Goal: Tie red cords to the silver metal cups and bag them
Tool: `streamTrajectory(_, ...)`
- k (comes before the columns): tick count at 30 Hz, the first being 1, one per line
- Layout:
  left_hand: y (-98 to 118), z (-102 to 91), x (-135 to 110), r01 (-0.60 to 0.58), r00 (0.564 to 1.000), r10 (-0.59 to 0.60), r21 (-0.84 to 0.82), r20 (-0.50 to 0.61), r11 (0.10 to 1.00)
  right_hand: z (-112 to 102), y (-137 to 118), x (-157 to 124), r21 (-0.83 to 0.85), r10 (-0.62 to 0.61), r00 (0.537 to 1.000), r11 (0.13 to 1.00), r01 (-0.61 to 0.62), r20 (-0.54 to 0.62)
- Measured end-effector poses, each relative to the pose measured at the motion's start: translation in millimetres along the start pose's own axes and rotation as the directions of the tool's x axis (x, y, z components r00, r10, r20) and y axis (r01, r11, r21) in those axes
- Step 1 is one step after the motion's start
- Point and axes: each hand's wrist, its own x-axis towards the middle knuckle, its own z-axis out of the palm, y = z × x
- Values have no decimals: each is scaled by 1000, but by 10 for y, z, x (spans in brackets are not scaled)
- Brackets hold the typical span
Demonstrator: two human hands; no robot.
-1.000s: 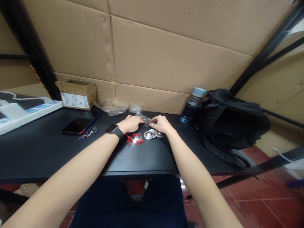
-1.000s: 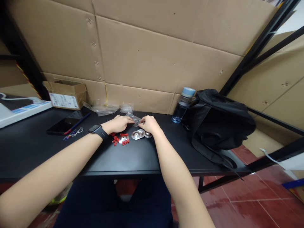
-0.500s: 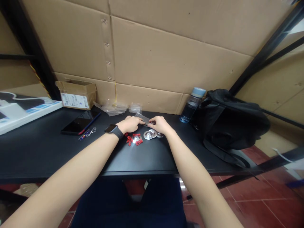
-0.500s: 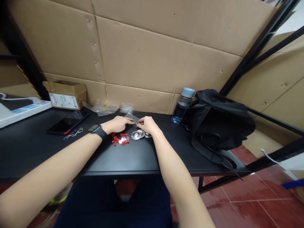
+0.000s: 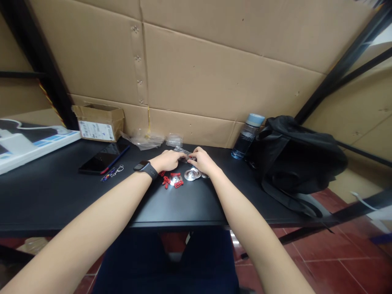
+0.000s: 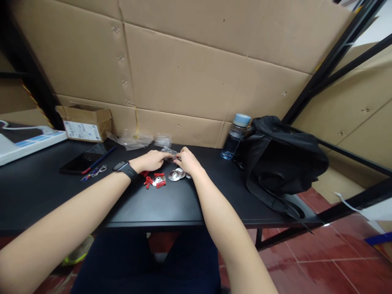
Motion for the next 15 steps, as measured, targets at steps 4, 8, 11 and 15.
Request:
streamTrajectory(4, -46, 33, 9, -9, 1000, 8, -48, -15, 999, -14, -43, 30, 12, -27, 1000, 1000, 27, 8)
streamTrajectory(8, -35, 34, 12, -51, 999, 51, 6, -14, 999, -84, -14, 37, 46, -37, 999, 998, 37, 18)
streamTrajectory(11, 5, 20, 14, -74, 997, 74, 40, -10, 996, -157, 26, -3, 80, -42, 998, 996, 39, 37)
streamTrajectory(15, 42, -13, 13, -36, 999, 37, 45, -20, 998, -190, 33, -28, 93, -23, 999, 995, 19, 44)
